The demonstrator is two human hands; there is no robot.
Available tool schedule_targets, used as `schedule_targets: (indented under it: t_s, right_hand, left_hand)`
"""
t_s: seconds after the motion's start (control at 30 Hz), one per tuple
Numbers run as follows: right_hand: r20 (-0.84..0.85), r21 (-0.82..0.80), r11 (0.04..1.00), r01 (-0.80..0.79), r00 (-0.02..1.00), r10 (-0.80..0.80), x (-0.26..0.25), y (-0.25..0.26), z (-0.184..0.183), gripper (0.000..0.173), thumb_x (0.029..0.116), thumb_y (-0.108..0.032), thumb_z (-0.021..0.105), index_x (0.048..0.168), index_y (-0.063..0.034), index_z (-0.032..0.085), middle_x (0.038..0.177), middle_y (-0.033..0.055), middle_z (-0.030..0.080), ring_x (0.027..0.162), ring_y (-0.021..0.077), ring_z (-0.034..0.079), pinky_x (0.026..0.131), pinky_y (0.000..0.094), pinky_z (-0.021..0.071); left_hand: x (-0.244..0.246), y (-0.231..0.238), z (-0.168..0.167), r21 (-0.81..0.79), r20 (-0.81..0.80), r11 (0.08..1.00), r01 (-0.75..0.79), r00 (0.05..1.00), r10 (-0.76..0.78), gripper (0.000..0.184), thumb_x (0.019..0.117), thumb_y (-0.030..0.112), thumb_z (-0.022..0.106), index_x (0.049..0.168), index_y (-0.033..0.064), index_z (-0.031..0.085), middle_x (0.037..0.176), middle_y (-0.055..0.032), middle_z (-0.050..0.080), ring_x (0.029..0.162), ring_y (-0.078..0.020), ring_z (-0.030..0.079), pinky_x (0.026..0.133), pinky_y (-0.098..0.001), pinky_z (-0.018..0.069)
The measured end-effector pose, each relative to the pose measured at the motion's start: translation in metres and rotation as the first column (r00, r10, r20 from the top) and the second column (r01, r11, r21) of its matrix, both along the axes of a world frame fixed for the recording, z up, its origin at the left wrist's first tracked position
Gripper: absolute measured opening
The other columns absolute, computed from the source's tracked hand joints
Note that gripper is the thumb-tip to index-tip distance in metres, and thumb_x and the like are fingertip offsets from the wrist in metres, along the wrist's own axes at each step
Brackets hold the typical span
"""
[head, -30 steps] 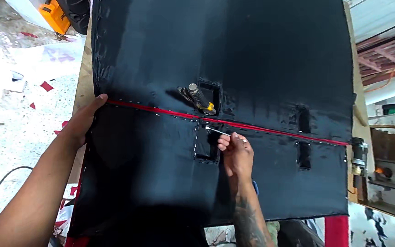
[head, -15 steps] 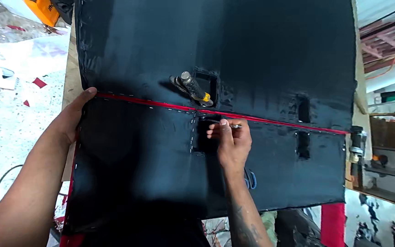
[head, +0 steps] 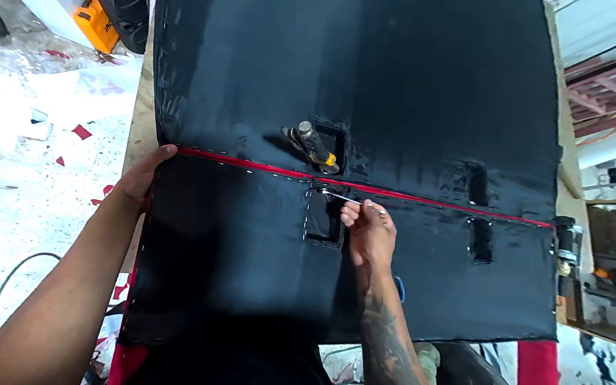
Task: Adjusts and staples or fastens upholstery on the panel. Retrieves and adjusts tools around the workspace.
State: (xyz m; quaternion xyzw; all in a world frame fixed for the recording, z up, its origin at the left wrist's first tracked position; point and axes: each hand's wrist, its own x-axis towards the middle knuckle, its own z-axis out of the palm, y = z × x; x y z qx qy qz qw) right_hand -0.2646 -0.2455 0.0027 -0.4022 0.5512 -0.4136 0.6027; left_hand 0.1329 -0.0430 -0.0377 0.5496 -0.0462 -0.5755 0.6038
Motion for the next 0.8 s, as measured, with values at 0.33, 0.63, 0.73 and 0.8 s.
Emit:
schedule_targets:
  t_s: [0.33,0.63,0.73,0.8]
  right_hand:
    - [-0.371,-0.443,0.840,-0.313,0.917,0.145,0.025,0.033,0.015,0.014,0.1063,-0.014,0.054,0.115,-0.0034,0.056,0.091,0.0118,0.075,0.075,0.0283,0.076,0.069,0.0450,0.0672]
    - [-0.636,-0.458,0.711,-0.533,0.756,0.155,0.041,0.033,0.020,0.015,0.1057,-0.018,0.056,0.113,-0.0082,0.064,0.093,0.0017,0.075,0.077,0.0167,0.076,0.067,0.0360,0.0671]
    - [-0.364,-0.397,0.840,-0.370,0.904,0.226,0.019,0.017,0.012,0.017,0.1073,-0.016,0.054,0.117,-0.0039,0.058,0.096,0.0115,0.075,0.080,0.0275,0.076,0.073,0.0437,0.0669]
    - [-0.115,-0.173,0.972,-0.161,0.983,0.143,-0.001,0.006,0.000,0.017,0.1094,-0.019,0.048,0.118,-0.0062,0.056,0.098,0.0129,0.075,0.082,0.0248,0.076,0.074,0.0389,0.0644]
  left_hand:
    - [-0.004,0.002,0.010,0.071,0.087,0.997,-0.003,0.996,-0.003,0.040,0.1033,0.054,0.048,0.121,0.0230,0.065,0.101,0.0023,0.075,0.089,-0.0088,0.073,0.073,-0.0332,0.0642]
    - [-0.001,0.002,0.005,0.031,0.085,0.999,0.027,0.996,-0.030,0.041,0.1043,0.055,0.044,0.120,0.0238,0.065,0.101,0.0029,0.075,0.089,-0.0083,0.074,0.072,-0.0322,0.0645]
    - [0.000,0.001,0.005,0.024,0.065,0.999,0.030,0.997,-0.032,0.041,0.1041,0.055,0.046,0.121,0.0233,0.065,0.102,0.0019,0.075,0.090,-0.0094,0.074,0.072,-0.0332,0.0647]
    - [0.000,0.000,0.004,0.018,0.059,1.000,0.017,0.998,-0.018,0.039,0.1042,0.053,0.046,0.122,0.0231,0.064,0.102,0.0018,0.075,0.090,-0.0092,0.074,0.073,-0.0329,0.0646]
